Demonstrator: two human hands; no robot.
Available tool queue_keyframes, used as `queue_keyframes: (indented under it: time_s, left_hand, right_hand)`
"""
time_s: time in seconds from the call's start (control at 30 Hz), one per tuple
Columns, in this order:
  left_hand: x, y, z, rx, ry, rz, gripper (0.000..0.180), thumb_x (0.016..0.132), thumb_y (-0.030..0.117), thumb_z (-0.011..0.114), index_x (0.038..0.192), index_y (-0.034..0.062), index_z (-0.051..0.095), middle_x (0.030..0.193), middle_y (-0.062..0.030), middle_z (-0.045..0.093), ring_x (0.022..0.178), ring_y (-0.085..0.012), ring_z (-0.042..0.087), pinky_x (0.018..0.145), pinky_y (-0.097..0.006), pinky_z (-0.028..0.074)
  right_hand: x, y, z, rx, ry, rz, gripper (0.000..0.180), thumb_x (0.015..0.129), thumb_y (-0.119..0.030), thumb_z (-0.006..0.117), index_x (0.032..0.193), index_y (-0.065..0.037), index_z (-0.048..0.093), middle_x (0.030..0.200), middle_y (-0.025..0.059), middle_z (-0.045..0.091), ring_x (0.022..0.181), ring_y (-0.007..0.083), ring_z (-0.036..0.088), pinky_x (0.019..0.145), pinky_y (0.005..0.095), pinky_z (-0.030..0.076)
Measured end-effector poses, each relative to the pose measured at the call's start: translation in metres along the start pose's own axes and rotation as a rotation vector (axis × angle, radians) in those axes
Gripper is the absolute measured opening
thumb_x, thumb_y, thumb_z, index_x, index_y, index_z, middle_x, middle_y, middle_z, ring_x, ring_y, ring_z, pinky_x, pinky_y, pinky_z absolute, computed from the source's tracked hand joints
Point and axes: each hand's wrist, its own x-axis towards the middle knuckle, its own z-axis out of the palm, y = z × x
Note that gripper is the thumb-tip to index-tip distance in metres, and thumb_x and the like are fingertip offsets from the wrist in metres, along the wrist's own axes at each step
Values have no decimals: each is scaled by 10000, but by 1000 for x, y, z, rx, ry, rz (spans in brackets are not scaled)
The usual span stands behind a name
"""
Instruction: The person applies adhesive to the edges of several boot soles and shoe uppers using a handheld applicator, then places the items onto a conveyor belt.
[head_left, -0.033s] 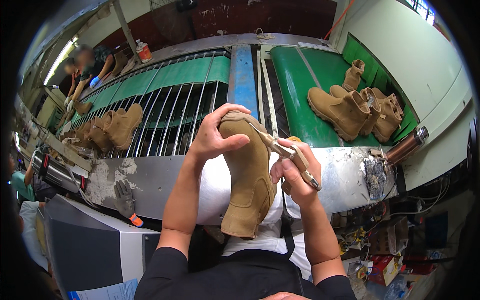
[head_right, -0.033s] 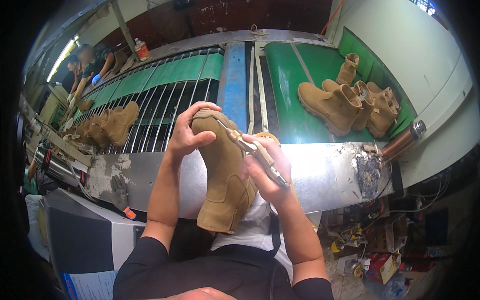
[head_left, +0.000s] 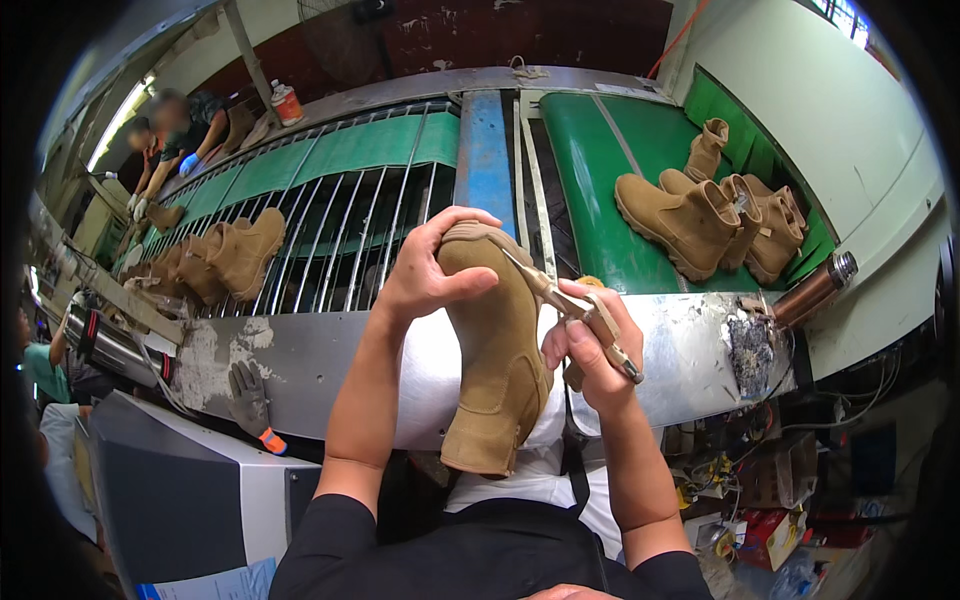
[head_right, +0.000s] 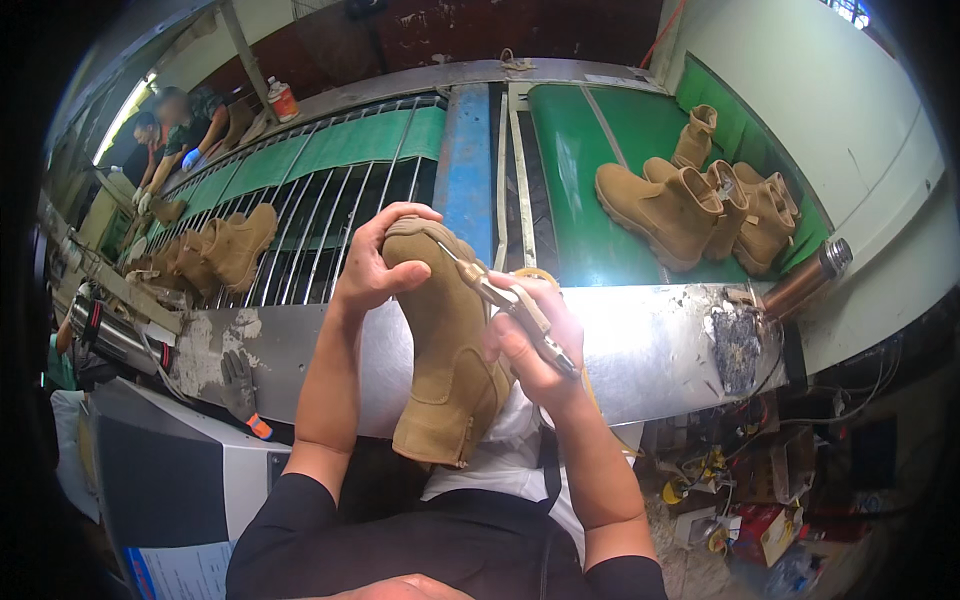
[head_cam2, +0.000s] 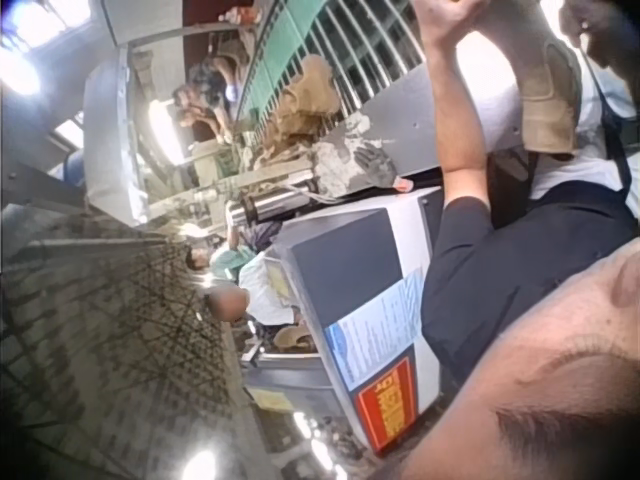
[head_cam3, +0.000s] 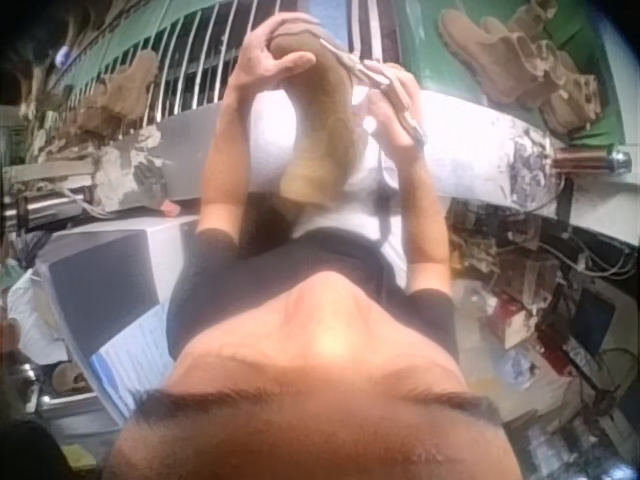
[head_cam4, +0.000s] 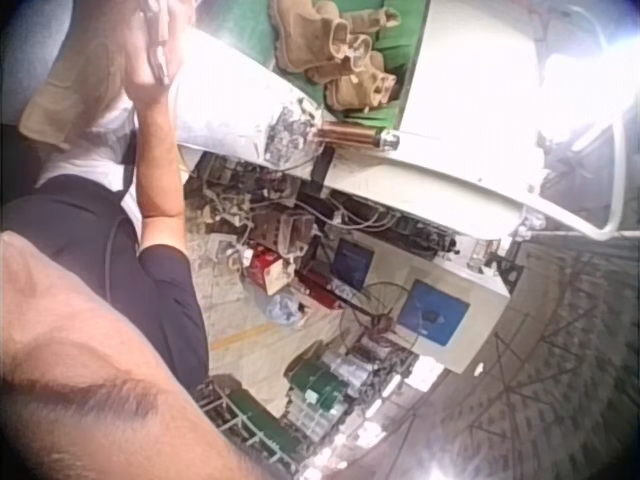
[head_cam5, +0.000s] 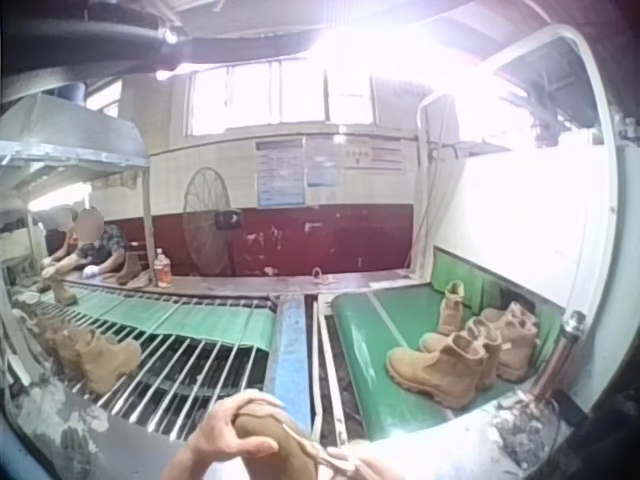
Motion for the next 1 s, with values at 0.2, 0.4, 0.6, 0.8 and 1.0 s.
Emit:
queue_keyframes:
  time_s: [0.2,0.4,0.6,0.8,1.0]
  left_hand:
    - [5,-13,-10,-52,21,-53,602,725,338,828,1176,25,580,1040,-65,651,962,-134,612,869,-290,504]
    - [6,-27,-18,-41,50,-40,650,738,430,819,1176,14,579,1013,-55,647,949,-134,610,858,-275,490]
    - [6,-40,-22,-84,79,-64,685,737,454,814,1194,3,577,1037,-69,647,954,-146,618,867,-279,493]
    - [3,-51,-31,-98,130,-77,751,743,493,802,1231,-17,548,1078,-90,634,971,-162,617,877,-288,498]
    - [-14,-70,-49,-88,265,-106,738,777,479,778,1248,-33,531,1099,-105,628,1000,-182,613,904,-308,489]
  right_hand:
    - [-39,32,-14,169,114,160,412,934,-179,562,1249,75,484,702,94,502,589,167,500,547,326,470]
    - [-84,54,-13,245,178,221,384,928,-138,563,1234,85,502,688,91,550,605,163,549,603,304,476]
    - [-113,59,-13,246,192,240,349,931,-118,532,1234,55,504,686,84,553,603,153,548,606,297,474]
    - [-128,61,-19,205,192,303,382,936,-120,517,1260,73,456,687,80,484,593,167,501,592,324,471]
    - [-140,61,-20,227,234,353,365,943,-112,503,1255,71,457,705,81,491,601,152,501,592,312,466]
